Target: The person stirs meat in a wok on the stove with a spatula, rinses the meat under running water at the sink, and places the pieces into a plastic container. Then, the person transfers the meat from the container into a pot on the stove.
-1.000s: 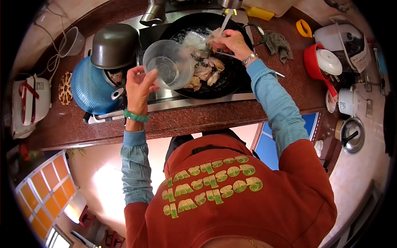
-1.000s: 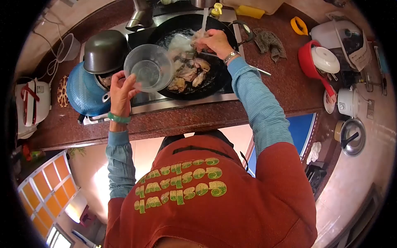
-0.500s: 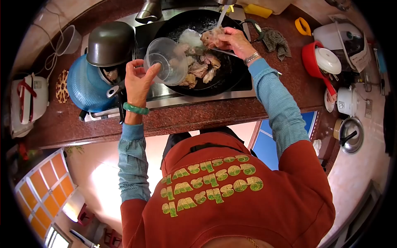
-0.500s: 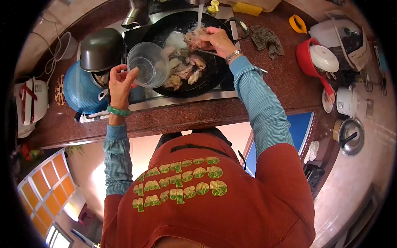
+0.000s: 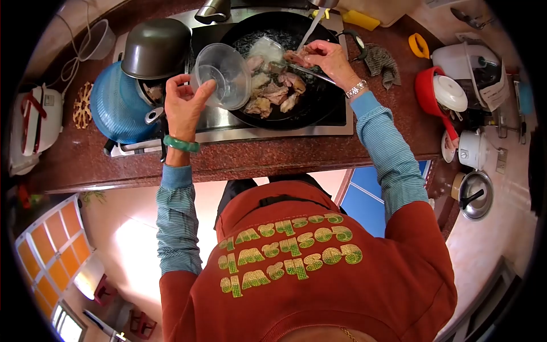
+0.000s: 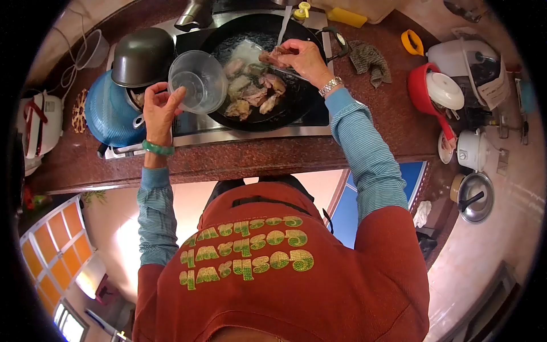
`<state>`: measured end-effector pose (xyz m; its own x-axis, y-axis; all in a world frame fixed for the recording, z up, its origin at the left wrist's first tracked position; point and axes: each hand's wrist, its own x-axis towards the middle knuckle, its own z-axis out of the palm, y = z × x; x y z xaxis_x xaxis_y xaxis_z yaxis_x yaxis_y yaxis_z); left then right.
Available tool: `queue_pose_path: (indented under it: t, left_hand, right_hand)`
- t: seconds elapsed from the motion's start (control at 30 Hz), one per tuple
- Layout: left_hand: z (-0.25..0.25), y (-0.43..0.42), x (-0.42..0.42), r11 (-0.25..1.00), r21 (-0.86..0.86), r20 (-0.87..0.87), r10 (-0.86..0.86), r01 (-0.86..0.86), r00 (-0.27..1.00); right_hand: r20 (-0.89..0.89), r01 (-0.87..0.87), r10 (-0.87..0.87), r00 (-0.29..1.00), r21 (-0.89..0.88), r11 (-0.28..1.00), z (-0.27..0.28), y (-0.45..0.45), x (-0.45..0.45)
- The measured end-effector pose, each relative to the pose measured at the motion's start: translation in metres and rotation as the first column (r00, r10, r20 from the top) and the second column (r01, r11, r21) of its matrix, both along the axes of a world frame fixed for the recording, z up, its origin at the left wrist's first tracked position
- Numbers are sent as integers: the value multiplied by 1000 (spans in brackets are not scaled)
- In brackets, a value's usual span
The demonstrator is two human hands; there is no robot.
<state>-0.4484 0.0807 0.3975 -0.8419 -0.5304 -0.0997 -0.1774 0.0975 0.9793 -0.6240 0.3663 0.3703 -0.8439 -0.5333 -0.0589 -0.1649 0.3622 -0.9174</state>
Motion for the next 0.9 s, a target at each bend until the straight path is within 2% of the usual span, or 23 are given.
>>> queue_pose_path:
  t: [0.07,0.1,0.13,0.2,0.23,0.27,0.33,0.37,0.4,0.43,0.47,0.5,0.53,0.6,0.67,0.7,0.73,0.77,0.83,0.87,0.9]
  left_hand:
    - [-5,-3,-3,995,-98,-8,-4,3,1000]
    - [-2,0,-3,993,-117,-15,-5,3,1000]
    - [-1,1,-4,993,-121,-15,-2,0,1000]
    - [1,3,-5,976,-216,-43,-37,27,998]
    - [3,4,-4,952,-304,-27,-42,31,999]
    - [2,5,-5,951,-308,-25,-42,32,999]
    - [-3,6,-7,936,-349,-67,-83,55,994]
    - [-5,8,-7,945,-320,-61,-94,69,994]
    - [-7,11,-7,944,-322,-60,-98,74,993]
    - [-9,14,-7,995,-30,-45,-93,92,995]
    - [-9,16,-6,960,264,-28,-92,96,995]
    - [-3,17,-3,921,383,21,-89,74,996]
    - [-2,17,2,922,381,24,-88,73,996]
    - [1,16,14,874,485,62,-12,-20,998]
    - [-2,3,30,858,513,75,-25,-17,997]
    - [-2,0,37,861,508,70,-21,-18,997]
    - [-2,-2,45,864,503,65,-15,-20,998]
    - [-2,-6,51,861,508,54,-12,-17,998]
    - [-1,-10,59,854,519,20,30,-36,999]
    - [0,-11,63,845,533,-9,63,-48,998]
    - [1,-14,66,837,546,-1,52,-43,999]
  right_hand:
    - [-136,11,13,991,173,985,5,1,5]
    - [-229,24,25,973,208,978,9,0,10]
    - [-228,21,27,973,204,979,12,-2,14]
    - [-366,84,9,931,237,968,20,-6,20]
    - [-342,70,-8,940,170,983,24,-10,22]
    - [-340,70,-9,940,166,984,28,-15,24]
    - [-37,18,-27,999,-216,976,50,-36,36]
    - [-56,17,-29,998,-194,981,56,-45,40]
    - [117,-20,61,991,-323,946,52,-56,43]
    - [247,-2,104,964,-382,924,48,-66,46]
    - [368,23,156,917,-437,899,46,-76,51]
    - [419,74,124,900,-427,901,53,-87,57]
    - [420,75,126,899,-429,900,49,-89,51]
    - [215,129,-81,973,-216,968,34,-95,26]
    - [182,115,-85,980,-161,980,2,-99,2]
    - [-109,21,-17,994,29,999,-28,-102,-10]
    - [-372,-18,108,922,237,971,-51,-103,-14]
    - [-442,-78,203,873,285,955,-62,-106,-8]
    - [-225,-90,238,945,521,849,-63,-122,5]
    - [-391,-27,445,806,726,687,-59,-121,17]
    - [-392,-28,445,805,725,688,-63,-122,17]
